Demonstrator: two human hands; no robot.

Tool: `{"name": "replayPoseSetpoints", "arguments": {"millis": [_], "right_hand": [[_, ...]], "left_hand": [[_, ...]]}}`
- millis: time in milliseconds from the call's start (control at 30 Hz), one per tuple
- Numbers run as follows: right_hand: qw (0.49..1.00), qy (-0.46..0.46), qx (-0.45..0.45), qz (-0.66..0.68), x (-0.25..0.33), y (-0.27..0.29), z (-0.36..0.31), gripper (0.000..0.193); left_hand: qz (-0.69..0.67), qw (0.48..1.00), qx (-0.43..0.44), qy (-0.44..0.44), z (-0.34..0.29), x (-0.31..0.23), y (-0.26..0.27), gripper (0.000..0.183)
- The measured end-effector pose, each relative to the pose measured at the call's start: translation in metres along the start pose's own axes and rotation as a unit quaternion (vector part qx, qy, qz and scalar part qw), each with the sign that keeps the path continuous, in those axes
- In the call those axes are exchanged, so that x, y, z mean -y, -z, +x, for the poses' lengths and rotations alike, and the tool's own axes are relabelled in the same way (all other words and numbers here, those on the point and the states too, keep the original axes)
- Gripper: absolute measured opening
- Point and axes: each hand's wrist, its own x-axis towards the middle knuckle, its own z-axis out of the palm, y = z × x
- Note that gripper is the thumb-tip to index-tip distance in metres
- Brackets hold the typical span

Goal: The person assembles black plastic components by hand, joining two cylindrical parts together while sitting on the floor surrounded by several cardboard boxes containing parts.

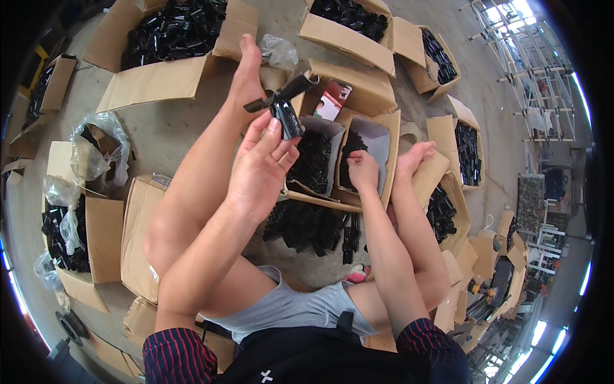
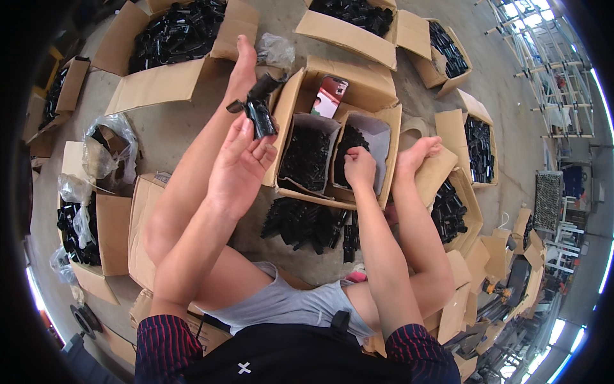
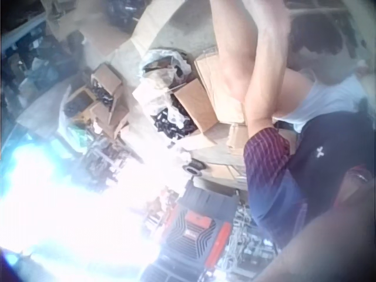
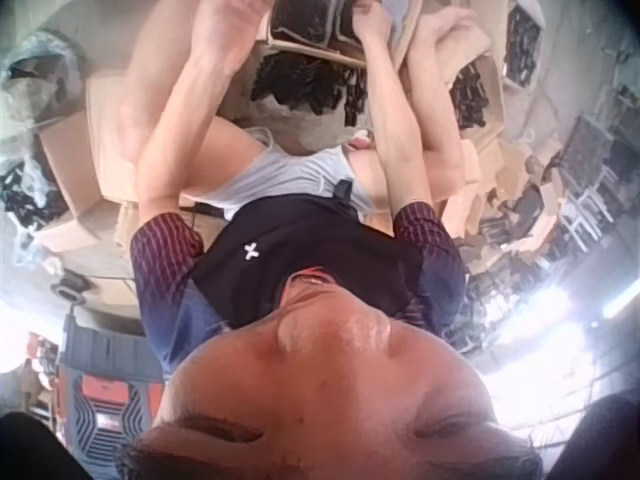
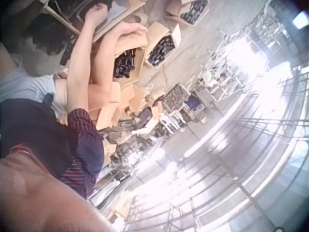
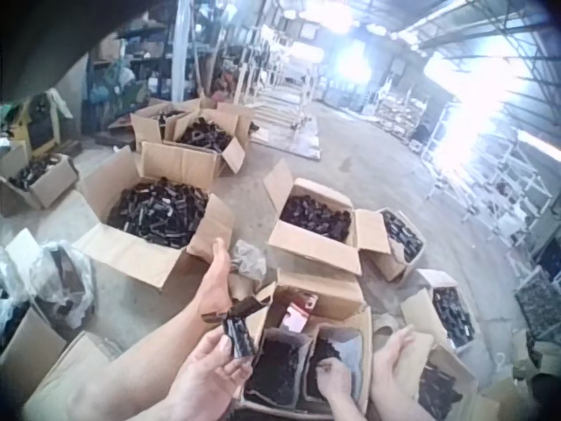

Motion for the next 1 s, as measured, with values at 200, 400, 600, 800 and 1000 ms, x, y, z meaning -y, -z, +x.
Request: {"name": "replayPoseSetpoints", "arguments": {"millis": [200, 400, 600, 800, 1000], "right_hand": [[0.898, 0.094, 0.006, 0.430, 0.116, 0.066, -0.062, 0.015], [0.886, 0.130, -0.002, 0.445, 0.179, 0.075, -0.088, 0.018], [0.885, 0.129, -0.013, 0.446, 0.179, 0.068, -0.088, 0.015], [0.901, 0.129, -0.014, 0.413, 0.178, 0.071, -0.090, 0.015], [0.900, 0.120, -0.010, 0.418, 0.179, 0.071, -0.089, 0.016]], "left_hand": [[0.056, 0.998, -0.012, 0.004, -0.004, 0.017, -0.005, 0.035], [0.116, 0.993, 0.000, -0.013, -0.009, 0.035, -0.002, 0.032], [0.120, 0.993, -0.009, -0.020, -0.011, 0.037, -0.007, 0.031], [0.134, 0.990, -0.012, -0.044, -0.011, 0.039, -0.006, 0.031], [0.153, 0.987, 0.003, -0.046, -0.013, 0.038, -0.005, 0.028]]}}
